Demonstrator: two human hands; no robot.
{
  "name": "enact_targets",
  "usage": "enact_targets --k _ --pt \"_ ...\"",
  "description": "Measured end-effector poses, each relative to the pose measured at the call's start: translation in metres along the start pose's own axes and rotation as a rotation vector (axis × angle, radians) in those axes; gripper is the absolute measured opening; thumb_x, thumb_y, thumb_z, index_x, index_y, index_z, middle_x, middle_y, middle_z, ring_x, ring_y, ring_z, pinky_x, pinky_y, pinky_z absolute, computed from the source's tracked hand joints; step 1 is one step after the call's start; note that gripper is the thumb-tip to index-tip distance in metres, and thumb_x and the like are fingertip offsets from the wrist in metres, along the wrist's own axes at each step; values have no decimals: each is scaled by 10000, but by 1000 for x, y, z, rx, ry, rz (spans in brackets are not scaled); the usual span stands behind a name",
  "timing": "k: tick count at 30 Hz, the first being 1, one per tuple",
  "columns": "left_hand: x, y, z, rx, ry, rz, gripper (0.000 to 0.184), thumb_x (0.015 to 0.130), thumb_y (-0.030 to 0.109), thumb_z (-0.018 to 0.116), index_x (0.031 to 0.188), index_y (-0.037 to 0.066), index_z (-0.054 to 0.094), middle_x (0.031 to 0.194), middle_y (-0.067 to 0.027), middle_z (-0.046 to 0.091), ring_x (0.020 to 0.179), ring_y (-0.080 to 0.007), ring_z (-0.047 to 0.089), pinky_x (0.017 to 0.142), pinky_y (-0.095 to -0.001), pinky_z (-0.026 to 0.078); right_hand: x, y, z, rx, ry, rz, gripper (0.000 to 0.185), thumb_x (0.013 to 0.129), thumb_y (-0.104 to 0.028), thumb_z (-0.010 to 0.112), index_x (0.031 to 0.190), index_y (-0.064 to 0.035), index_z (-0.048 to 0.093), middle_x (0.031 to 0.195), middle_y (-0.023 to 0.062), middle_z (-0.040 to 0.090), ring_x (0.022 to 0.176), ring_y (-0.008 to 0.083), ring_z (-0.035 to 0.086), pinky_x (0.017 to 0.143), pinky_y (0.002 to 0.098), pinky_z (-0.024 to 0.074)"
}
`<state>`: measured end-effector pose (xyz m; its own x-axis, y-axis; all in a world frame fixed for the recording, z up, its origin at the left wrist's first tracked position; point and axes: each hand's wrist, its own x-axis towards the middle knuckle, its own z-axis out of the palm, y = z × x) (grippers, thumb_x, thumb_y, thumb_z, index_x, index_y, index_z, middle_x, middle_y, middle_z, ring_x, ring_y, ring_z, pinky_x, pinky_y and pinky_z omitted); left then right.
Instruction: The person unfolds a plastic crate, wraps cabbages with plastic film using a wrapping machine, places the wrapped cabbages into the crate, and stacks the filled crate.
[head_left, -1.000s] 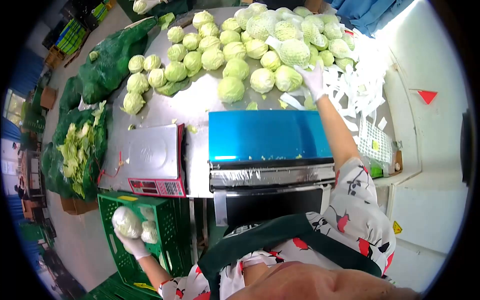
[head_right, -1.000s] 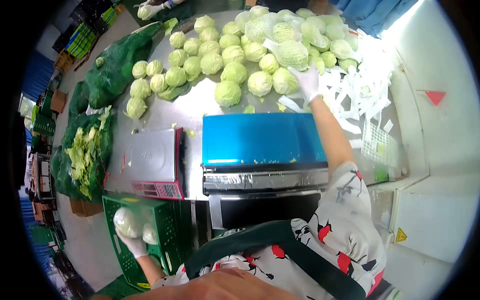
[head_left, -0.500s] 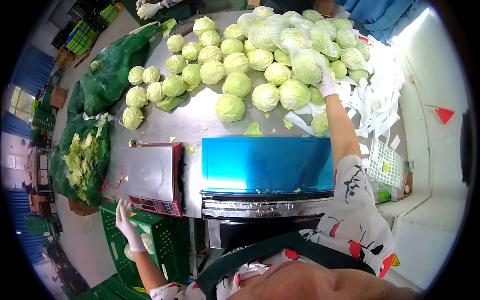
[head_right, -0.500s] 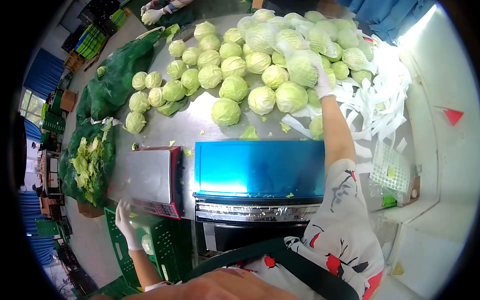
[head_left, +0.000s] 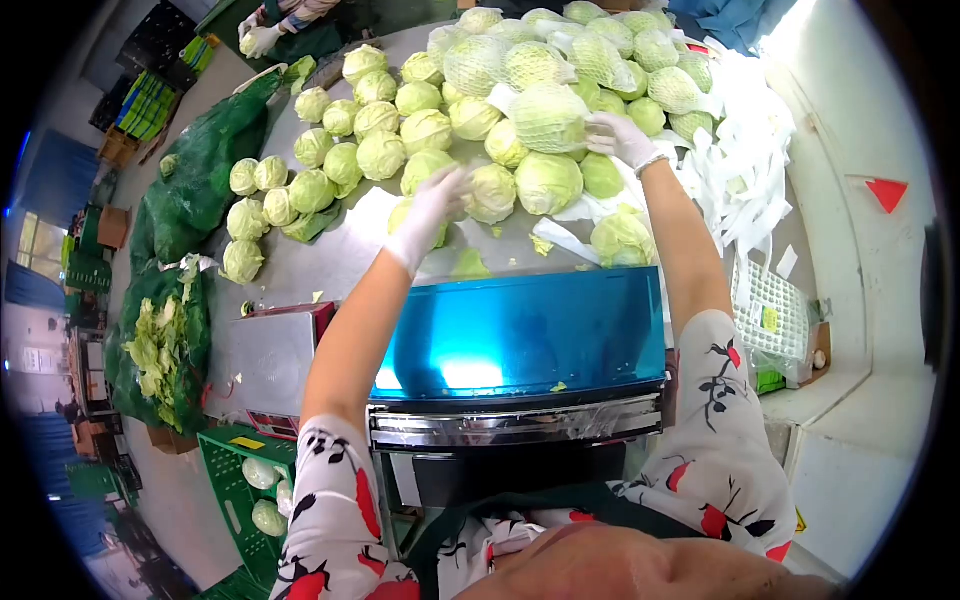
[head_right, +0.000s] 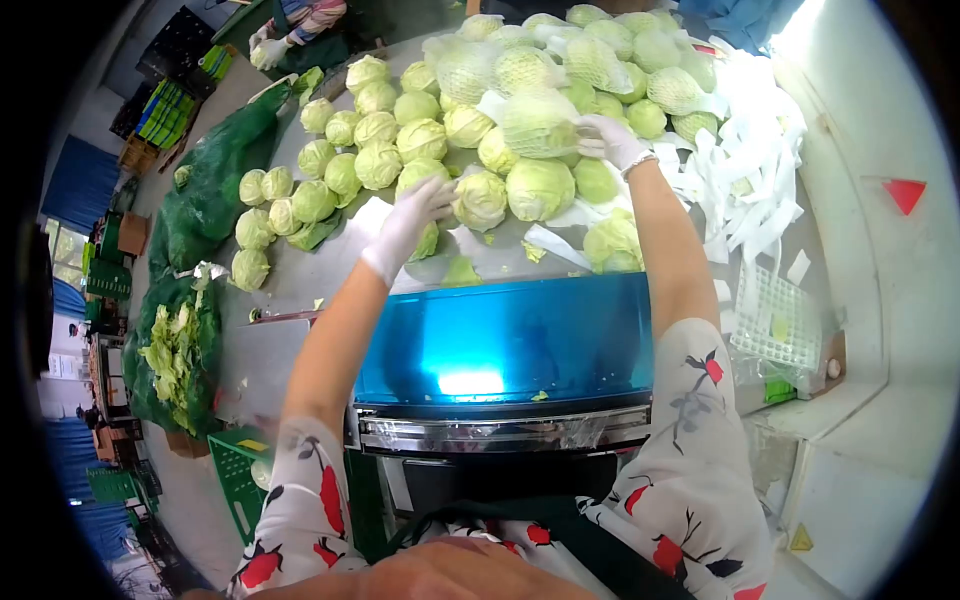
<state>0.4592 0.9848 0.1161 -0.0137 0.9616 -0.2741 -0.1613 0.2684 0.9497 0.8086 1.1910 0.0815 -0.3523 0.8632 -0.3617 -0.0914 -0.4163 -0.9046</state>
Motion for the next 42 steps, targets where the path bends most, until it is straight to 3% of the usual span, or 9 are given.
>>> enact_targets --k 5,12,17,19,22,26,34,38,42 --pt "96 11 72 -1 -13 -197 969 891 582 633 1548 11 207 1555 -285 265 1394 -385 371 1119 -470 361 -19 -37 43 -152 248 -208 583 917 -476 616 1331 -66 596 1383 120 560 1210 245 548 1022 350 428" --pt "150 -26 105 124 33 -100 1015 864 612 649 1578 87 156 1506 -209 378 1320 -364 441 1088 -483 380 0 -22 82 -282 24 -333 704 886 -523 655 1375 -28 554 1370 105 571 1235 210 515 1053 319 385" --pt "47 20 117 10 -5 69 873 917 456 654 1554 43 224 1444 -165 454 1261 -276 504 1038 -408 435 -67 -17 99 -242 145 -405 593 866 -431 710 1180 65 631 1106 139 672 954 185 638 801 310 513" --pt "0 22 107 21 -47 152 835 926 372 667 1546 19 232 1446 -169 453 1277 -252 499 1047 -374 432 -120 -16 106 -182 -83 -378 562 870 -399 722 1174 62 616 1072 121 662 931 166 627 772 297 511" --pt "-93 27 96 81 -106 278 836 906 250 700 1536 -24 225 1462 -194 433 1323 -241 463 1105 -355 383 -234 8 153 -238 231 -372 514 896 -312 730 1195 68 556 1106 126 624 953 143 612 781 293 517" --pt "-209 -16 68 407 -38 281 934 834 327 727 1538 -12 216 1472 -267 374 1377 -372 376 1164 -426 290 -352 60 199 -198 210 -215 657 890 -251 754 1299 85 365 1215 175 509 1149 193 513 980 322 449" --pt "-278 -40 17 498 -14 90 903 877 326 718 1535 -44 222 1435 -240 473 1287 -310 500 1127 -392 354 -408 125 237 -195 335 -119 643 890 -303 756 1280 77 414 1152 184 562 1091 204 555 942 336 467" --pt "-351 -42 -23 1242 447 415 864 824 374 754 1478 -28 356 1084 -171 633 1014 -321 569 917 -446 430 -456 142 200 -1118 697 -618 521 850 -299 761 1221 2 554 1183 191 586 1142 348 539 1046 463 367" --pt "-394 -87 -29 1542 486 248 908 781 438 773 1467 -14 387 1031 -160 647 984 -322 568 864 -432 418 -480 175 196 -1583 847 -346 491 884 -339 696 1227 -10 569 1160 177 597 1171 336 514 1098 504 288"
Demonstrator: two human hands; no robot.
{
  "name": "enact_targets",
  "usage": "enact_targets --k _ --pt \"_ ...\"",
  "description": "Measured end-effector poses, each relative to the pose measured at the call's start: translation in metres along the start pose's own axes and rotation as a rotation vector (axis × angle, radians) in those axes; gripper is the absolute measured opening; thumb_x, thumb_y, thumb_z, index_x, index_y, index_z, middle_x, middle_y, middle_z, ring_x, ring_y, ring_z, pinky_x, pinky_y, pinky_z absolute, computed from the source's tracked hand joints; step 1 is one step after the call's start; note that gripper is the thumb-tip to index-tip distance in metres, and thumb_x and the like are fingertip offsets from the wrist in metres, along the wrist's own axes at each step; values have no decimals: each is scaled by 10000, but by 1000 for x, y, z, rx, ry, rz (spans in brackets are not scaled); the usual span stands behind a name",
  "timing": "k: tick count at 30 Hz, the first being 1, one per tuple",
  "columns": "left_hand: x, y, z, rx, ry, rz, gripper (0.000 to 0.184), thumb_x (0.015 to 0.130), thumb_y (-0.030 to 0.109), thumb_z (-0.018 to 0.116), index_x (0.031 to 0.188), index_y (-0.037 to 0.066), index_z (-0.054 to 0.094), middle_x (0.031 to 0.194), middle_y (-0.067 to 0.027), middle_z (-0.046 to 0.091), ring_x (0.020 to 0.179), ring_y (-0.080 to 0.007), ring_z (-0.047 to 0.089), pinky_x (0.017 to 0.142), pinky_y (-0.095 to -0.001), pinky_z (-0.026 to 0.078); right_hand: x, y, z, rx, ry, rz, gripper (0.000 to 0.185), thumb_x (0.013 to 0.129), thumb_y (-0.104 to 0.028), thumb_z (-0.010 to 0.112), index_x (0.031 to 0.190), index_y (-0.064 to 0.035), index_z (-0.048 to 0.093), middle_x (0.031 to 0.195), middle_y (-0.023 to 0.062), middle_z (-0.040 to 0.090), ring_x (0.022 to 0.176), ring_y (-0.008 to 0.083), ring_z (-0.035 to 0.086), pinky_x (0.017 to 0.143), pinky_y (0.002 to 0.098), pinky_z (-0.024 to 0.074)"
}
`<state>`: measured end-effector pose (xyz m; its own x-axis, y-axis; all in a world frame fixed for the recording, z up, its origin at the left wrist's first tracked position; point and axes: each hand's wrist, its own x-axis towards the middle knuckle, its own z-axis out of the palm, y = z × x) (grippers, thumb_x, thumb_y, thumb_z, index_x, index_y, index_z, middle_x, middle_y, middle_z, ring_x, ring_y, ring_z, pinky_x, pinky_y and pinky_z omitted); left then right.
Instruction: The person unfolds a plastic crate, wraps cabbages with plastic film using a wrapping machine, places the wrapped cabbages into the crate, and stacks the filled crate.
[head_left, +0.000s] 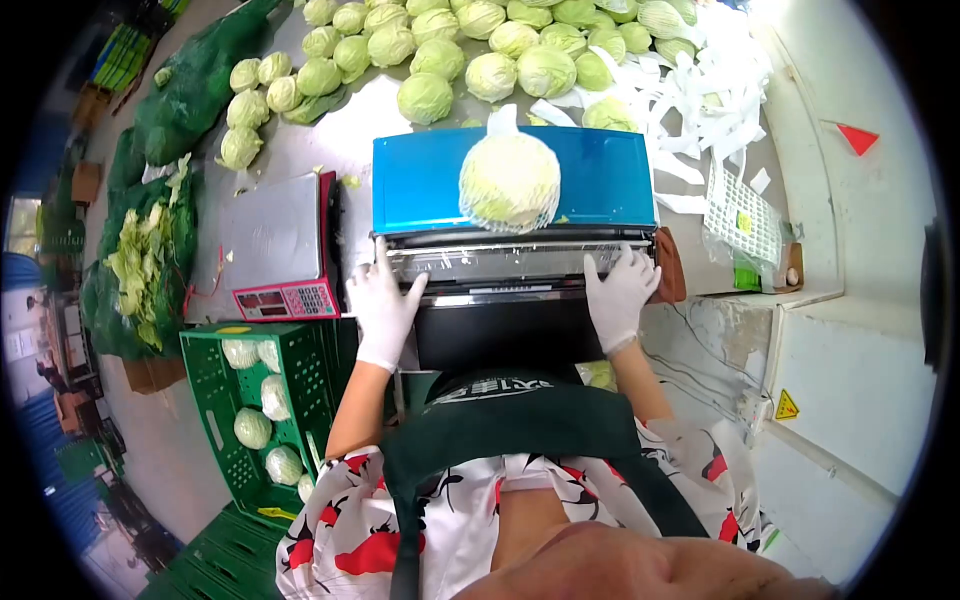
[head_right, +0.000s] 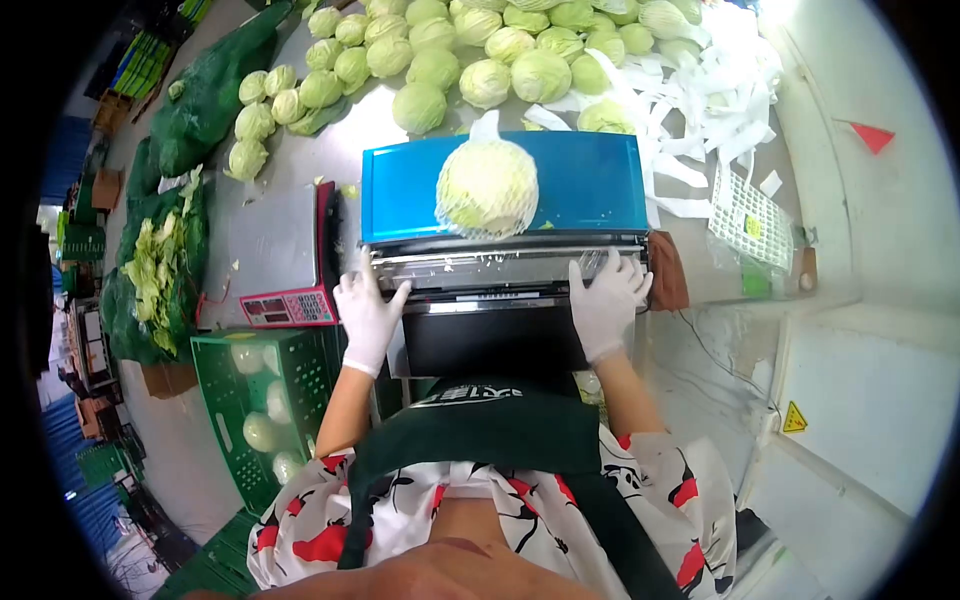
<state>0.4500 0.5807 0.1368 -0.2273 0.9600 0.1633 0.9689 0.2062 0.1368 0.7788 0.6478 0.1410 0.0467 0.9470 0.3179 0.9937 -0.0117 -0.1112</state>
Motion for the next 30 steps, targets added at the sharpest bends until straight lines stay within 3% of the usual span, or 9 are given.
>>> enact_targets --k 5,8,11,14,16,18,20,25,30 --pt "7 1 41 -831 -16 -148 608 886 40 674 1457 37 464 891 -49 694 804 -163 612 765 -301 500 8 10 29 518 -83 88 172 915 -186 664 1020 -71 738 819 90 658 909 230 602 1015 405 384" --pt "-1 -14 -2 -1111 -385 22 331 894 17 665 1221 56 699 945 -59 708 877 -139 623 796 -283 499 22 29 -43 1229 -615 277 170 897 -132 687 1026 -43 749 950 111 699 921 213 627 855 339 488" --pt "8 -23 -95 -1163 -652 282 236 885 34 666 1106 43 750 875 -46 670 813 -151 592 793 -282 485 52 47 -136 1033 -989 -214 172 854 -91 698 990 4 743 908 95 692 890 208 638 900 329 490" --pt "36 -9 -134 -1644 -544 52 653 769 215 825 1341 -1 595 1106 -143 675 1036 -245 629 972 -354 466 104 62 -161 1247 -860 -707 179 785 -59 732 949 11 748 901 93 717 976 195 652 992 333 468" --pt "83 18 -112 -1433 -84 210 1141 651 343 902 1533 -21 275 1453 -242 460 1340 -323 464 1146 -417 329 136 39 -150 982 -652 -171 361 750 -56 770 1102 2 712 1097 152 704 1173 257 604 1082 369 407" --pt "126 20 -65 -1011 -233 363 1359 592 349 929 1573 15 50 1607 -262 174 1495 -347 215 1218 -437 188 166 -10 -105 1076 -589 -309 745 698 -113 832 1371 -2 532 1358 205 570 1336 297 484 1139 379 339" --pt "147 39 -18 -555 -214 563 1386 538 331 953 1567 3 83 1579 -276 218 1480 -378 230 1215 -440 206 182 -19 -12 672 -428 -847 1083 633 -173 889 1518 1 290 1494 210 422 1379 287 427 1165 366 297" --pt "164 63 28 -1029 -376 366 1327 543 285 961 1550 -6 147 1510 -241 359 1410 -348 370 1185 -394 293 169 -52 32 1062 -725 -539 1105 616 -253 939 1488 19 320 1422 159 491 1321 242 472 1123 348 361" --pt "122 57 9 -1350 -619 163 1053 707 296 891 1512 -9 283 1409 -184 513 1299 -244 504 1121 -345 386 107 -35 22 1450 -1042 -118 837 817 -280 808 1455 43 372 1357 110 537 1232 175 511 1052 313 429"
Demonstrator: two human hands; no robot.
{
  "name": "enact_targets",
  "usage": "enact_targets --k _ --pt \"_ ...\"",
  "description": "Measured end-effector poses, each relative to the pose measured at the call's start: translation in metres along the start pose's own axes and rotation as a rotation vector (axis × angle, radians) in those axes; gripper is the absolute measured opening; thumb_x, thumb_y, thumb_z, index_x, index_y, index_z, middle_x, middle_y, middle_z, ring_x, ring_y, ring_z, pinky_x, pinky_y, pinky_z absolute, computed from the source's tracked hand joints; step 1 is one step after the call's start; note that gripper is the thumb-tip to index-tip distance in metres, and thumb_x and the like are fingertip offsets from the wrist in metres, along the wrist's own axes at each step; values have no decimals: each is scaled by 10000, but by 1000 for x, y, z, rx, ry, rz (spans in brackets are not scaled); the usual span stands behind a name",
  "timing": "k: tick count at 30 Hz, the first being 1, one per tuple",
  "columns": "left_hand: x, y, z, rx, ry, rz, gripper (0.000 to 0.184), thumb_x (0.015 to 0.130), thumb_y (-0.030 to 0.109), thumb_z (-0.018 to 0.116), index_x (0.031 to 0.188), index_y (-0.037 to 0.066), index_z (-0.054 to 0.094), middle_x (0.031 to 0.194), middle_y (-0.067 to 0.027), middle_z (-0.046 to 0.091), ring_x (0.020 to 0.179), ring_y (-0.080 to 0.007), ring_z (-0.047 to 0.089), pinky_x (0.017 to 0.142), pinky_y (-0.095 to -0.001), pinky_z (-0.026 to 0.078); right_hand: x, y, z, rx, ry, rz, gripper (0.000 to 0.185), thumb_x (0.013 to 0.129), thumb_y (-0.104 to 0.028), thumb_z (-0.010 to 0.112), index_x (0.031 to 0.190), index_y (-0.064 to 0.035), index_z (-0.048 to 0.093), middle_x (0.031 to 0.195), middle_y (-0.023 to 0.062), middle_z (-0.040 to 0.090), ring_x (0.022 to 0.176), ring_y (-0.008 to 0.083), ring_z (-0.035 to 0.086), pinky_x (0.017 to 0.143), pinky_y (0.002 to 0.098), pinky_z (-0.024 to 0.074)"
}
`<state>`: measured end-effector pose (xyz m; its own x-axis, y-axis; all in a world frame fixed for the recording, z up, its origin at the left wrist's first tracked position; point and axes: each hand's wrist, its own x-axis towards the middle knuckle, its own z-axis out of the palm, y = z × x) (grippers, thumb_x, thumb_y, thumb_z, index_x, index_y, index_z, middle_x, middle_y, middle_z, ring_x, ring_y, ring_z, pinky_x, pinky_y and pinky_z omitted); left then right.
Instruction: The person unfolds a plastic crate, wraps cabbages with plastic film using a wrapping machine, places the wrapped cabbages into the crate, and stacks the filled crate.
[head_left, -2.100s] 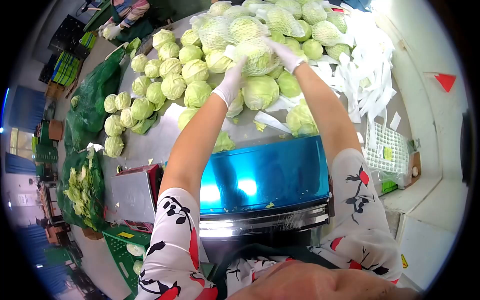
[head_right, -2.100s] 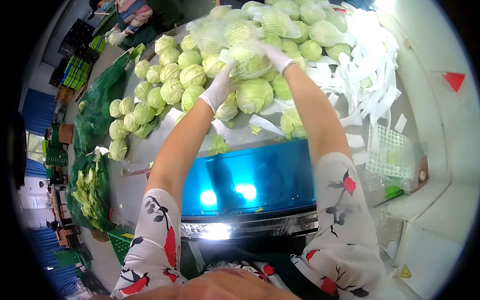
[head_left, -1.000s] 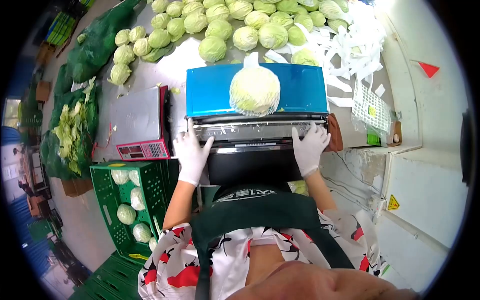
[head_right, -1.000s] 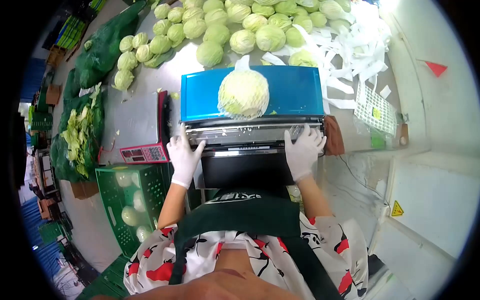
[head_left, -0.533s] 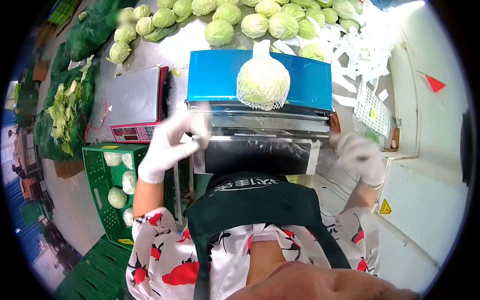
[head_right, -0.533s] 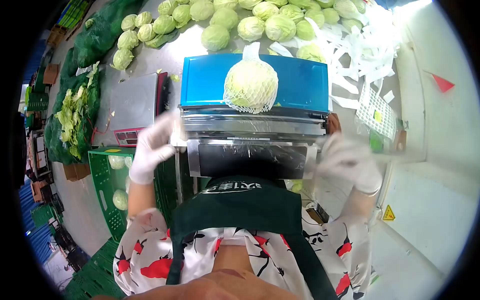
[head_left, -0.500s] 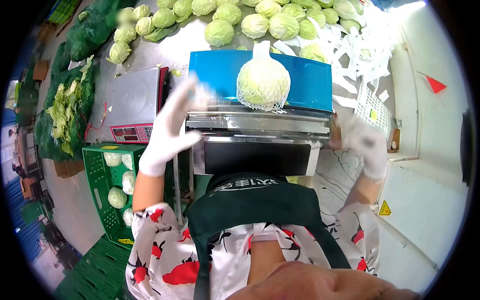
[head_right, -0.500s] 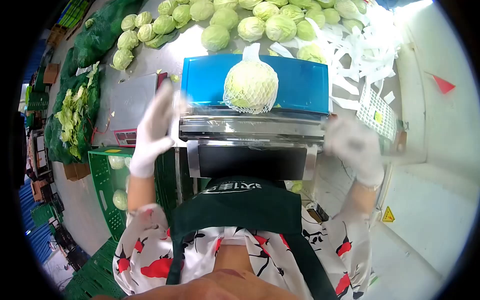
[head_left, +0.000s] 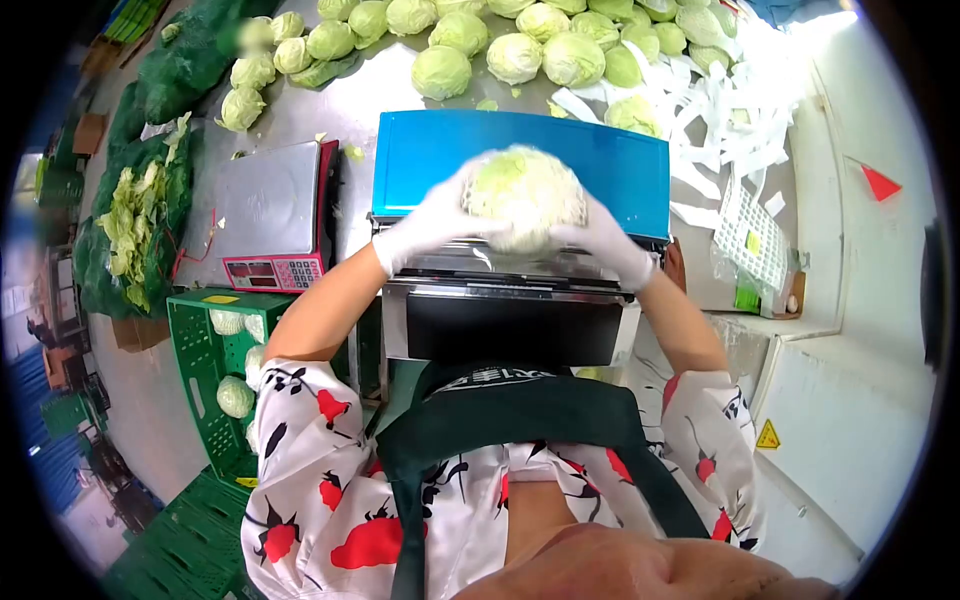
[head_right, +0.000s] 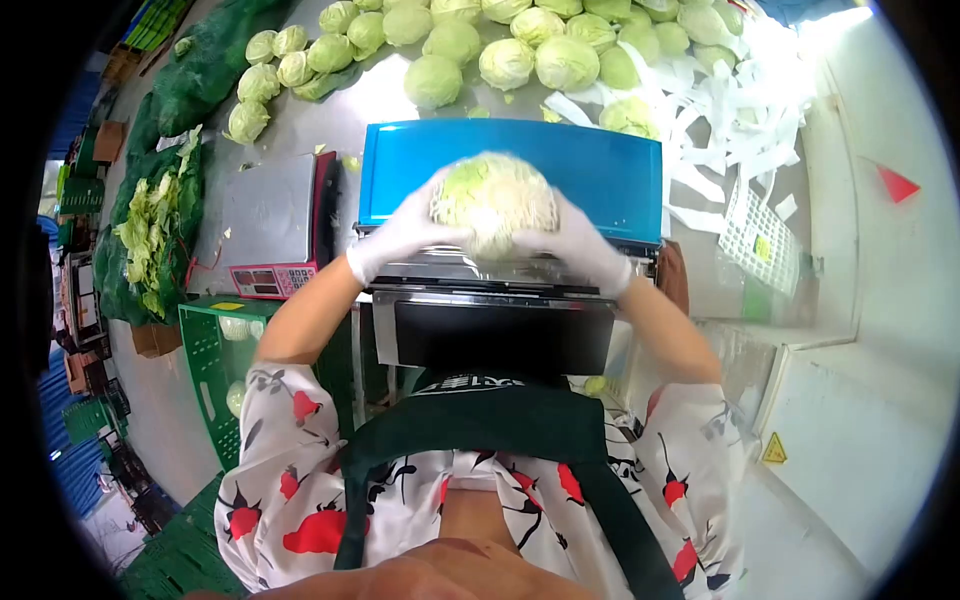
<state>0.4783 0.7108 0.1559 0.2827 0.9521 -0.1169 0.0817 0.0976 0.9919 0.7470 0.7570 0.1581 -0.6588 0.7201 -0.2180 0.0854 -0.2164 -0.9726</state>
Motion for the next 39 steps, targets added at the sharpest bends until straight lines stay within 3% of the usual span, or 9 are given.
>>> enact_targets --k 6,12,19,22,25,28,30,33,39 --pt "-124 8 57 -357 -407 -535 909 860 458 742 1508 4 295 1399 -194 508 1244 -277 563 913 -399 572 -153 20 60 353 -101 575 785 943 -471 609 1504 3 333 1421 110 500 1296 189 476 1081 351 395" --pt "-143 -61 71 -651 -463 -996 794 905 614 594 1466 82 416 1371 -121 571 1220 -247 570 945 -512 493 -140 17 95 494 -79 792 711 1013 -525 446 1533 -61 306 1444 29 486 1252 136 498 1062 319 401" --pt "-195 -54 71 -546 -259 -701 685 963 429 622 1486 57 382 1297 -131 623 1146 -225 624 937 -369 517 -185 74 78 426 -5 866 458 1003 -406 538 1353 -113 577 1213 66 654 1107 158 609 924 299 476" --pt "-228 -34 73 548 -104 -310 540 952 135 617 1455 80 425 1065 -202 698 818 -313 712 739 -385 576 -237 108 82 -677 307 333 283 1007 -305 556 1074 -64 688 947 36 692 906 128 643 757 272 497" --pt "-238 -38 68 538 197 45 431 967 19 558 1391 90 530 909 -137 715 662 -200 679 657 -312 567 -228 86 97 -167 616 449 256 1013 -226 553 881 -32 655 740 15 616 721 104 606 608 267 459" --pt "-235 -5 58 172 342 -324 343 1027 65 493 1365 80 546 945 -106 693 809 -86 629 759 -254 532 -227 71 79 204 701 534 256 1007 -219 548 854 -31 628 669 37 563 632 100 585 560 298 452" --pt "-255 -70 64 -45 292 -368 246 1030 116 485 1213 56 638 912 -104 696 805 -133 631 764 -292 530 -252 121 65 -10 531 575 275 1012 -259 564 840 -55 631 607 1 534 522 99 510 477 278 388" --pt "-278 -157 93 81 1 -376 231 987 200 533 1001 41 700 829 -193 690 711 -274 673 713 -391 541 -273 196 83 -1159 -3 186 164 943 -193 591 948 -50 670 863 113 695 826 166 670 685 342 506" --pt "-233 -171 150 681 -340 -99 201 849 280 640 823 86 687 791 -149 701 655 -345 675 598 -476 534 -209 251 136 -246 -168 385 170 934 -181 609 1005 -35 659 914 117 693 863 171 667 725 334 508"
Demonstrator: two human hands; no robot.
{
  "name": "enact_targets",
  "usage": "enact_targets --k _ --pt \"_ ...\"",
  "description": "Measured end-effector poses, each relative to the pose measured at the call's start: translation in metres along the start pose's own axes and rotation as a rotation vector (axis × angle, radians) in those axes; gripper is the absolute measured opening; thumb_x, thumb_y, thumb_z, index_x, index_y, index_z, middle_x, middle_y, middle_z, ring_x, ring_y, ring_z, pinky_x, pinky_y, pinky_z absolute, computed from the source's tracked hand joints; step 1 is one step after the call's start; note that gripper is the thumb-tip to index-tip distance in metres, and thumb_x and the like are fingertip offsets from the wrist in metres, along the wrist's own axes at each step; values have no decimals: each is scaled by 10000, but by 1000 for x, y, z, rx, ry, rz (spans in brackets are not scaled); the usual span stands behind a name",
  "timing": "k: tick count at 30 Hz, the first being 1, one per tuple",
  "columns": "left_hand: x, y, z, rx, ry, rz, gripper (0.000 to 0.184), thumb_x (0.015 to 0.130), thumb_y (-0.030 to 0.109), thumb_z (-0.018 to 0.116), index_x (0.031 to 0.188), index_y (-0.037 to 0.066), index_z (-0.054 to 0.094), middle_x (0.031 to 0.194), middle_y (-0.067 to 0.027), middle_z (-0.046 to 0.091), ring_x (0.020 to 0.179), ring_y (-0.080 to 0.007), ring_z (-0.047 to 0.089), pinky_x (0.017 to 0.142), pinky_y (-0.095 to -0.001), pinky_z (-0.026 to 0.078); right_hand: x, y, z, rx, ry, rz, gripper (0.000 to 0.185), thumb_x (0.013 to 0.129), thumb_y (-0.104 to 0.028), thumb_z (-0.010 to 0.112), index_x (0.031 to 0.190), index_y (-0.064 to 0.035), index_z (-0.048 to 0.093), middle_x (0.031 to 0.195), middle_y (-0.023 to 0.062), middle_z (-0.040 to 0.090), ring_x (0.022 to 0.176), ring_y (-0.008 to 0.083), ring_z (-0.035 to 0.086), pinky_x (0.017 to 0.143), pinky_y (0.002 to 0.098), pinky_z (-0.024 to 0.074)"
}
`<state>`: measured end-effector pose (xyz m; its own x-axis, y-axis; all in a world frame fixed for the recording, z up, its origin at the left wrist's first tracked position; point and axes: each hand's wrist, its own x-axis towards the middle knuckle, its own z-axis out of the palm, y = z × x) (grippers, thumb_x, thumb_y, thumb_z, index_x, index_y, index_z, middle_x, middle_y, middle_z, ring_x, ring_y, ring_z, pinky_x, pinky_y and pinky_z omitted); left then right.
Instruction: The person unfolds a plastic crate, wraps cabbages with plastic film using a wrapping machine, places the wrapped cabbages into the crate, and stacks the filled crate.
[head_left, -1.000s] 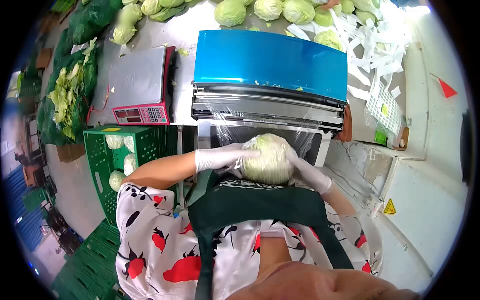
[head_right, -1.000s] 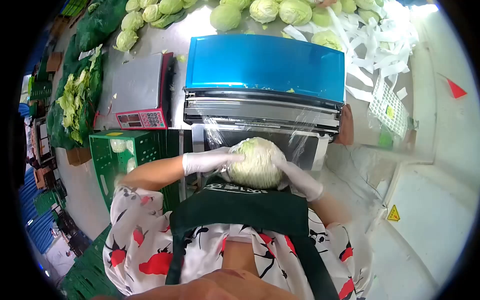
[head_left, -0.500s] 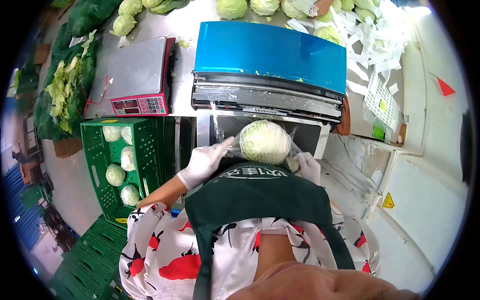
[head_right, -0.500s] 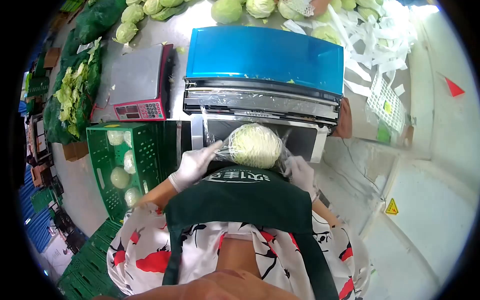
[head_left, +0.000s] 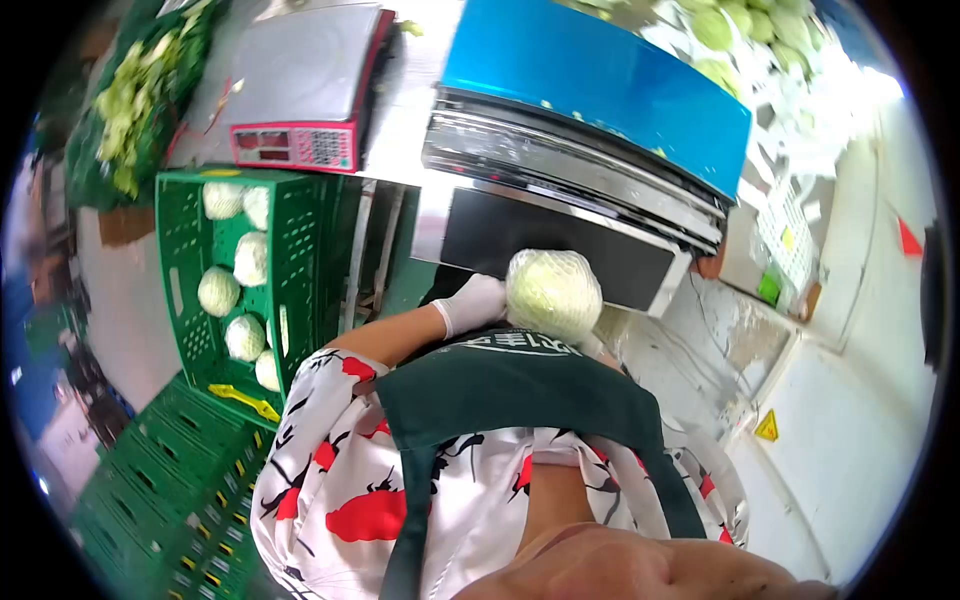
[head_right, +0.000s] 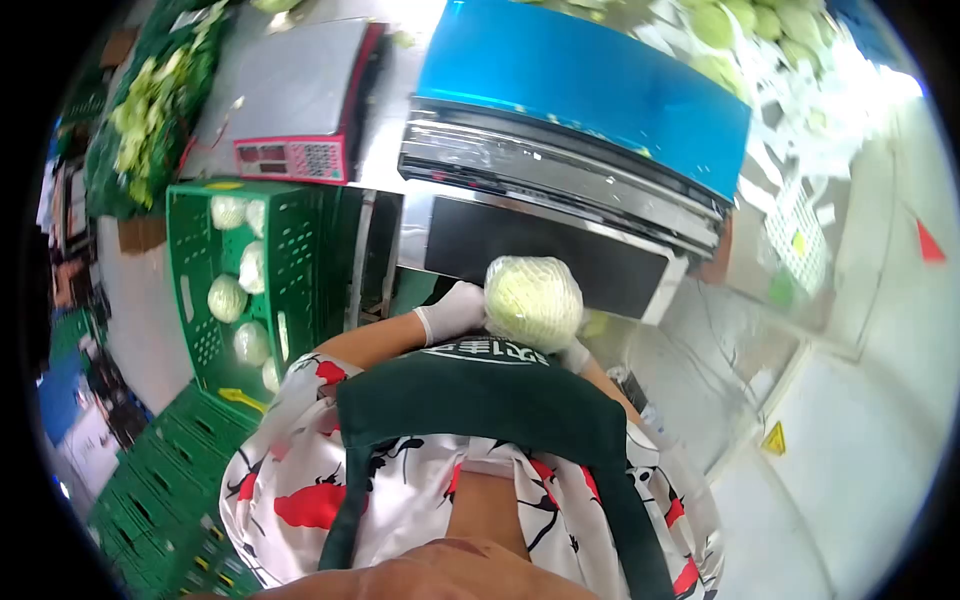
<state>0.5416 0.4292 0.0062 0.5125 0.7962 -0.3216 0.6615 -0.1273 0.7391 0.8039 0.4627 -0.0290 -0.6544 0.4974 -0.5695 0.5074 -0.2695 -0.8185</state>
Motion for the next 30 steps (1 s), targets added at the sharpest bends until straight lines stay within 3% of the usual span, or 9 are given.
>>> enact_targets --k 7,9,11,14,17,20,24,27,30 --pt "21 36 -116 -356 928 358 373 908 122 643 1281 121 633 764 -40 696 537 -165 638 507 -281 504 14 -164 -33 606 -256 86 210 924 -167 631 1071 -18 646 974 121 690 907 177 663 771 325 509" --pt "1 79 -178 -999 795 7 410 908 120 670 1313 115 604 726 26 657 517 -63 557 498 -246 462 24 -187 -35 535 -252 69 227 921 -163 637 1090 -13 642 991 122 689 919 179 662 784 322 510" --pt "-6 83 -191 -1069 849 -21 524 884 127 699 1383 124 541 772 55 626 577 -11 515 532 -214 437 37 -203 -30 443 -237 43 244 918 -159 643 1109 -8 638 1008 124 689 931 181 660 797 320 511" --pt "-18 48 -160 -692 928 393 522 954 214 619 1433 75 465 1306 -105 626 1037 -148 611 954 -299 471 59 -221 -17 332 -240 9 272 913 -153 652 1137 0 633 1033 125 688 950 183 659 817 316 511" --pt "-65 47 -124 -2140 390 97 519 1029 387 491 1367 -5 523 1333 -129 619 1186 -239 609 1032 -373 469 77 -238 3 288 -285 -12 302 909 -148 662 1166 7 627 1059 127 686 969 186 657 836 312 512" --pt "-104 34 -79 -2444 478 531 482 1022 404 509 1276 5 601 1242 -122 668 1080 -229 657 977 -396 510 93 -250 30 274 -328 -5 333 904 -142 671 1194 14 621 1084 129 685 987 189 655 856 308 513" --pt "-145 33 -48 -2399 1175 179 412 997 386 547 1150 25 673 1117 -110 718 1003 -226 686 942 -376 528 99 -282 83 -188 -397 -219 382 931 -129 639 1257 59 572 1161 112 664 1043 168 623 925 294 490" --pt "-212 3 -42 -2447 1024 605 442 989 375 528 1232 25 643 1190 -137 691 1059 -262 673 968 -420 521 98 -285 125 175 -480 86 374 949 -126 607 1268 64 567 1165 112 658 1071 161 606 966 301 469" --pt "-304 -6 -66 -2315 1548 357 458 991 420 499 1170 26 650 1163 -165 694 1023 -311 683 948 -464 531 92 -318 166 -78 -477 -87 337 976 -60 513 1288 54 563 1198 119 649 1071 156 616 940 273 478"
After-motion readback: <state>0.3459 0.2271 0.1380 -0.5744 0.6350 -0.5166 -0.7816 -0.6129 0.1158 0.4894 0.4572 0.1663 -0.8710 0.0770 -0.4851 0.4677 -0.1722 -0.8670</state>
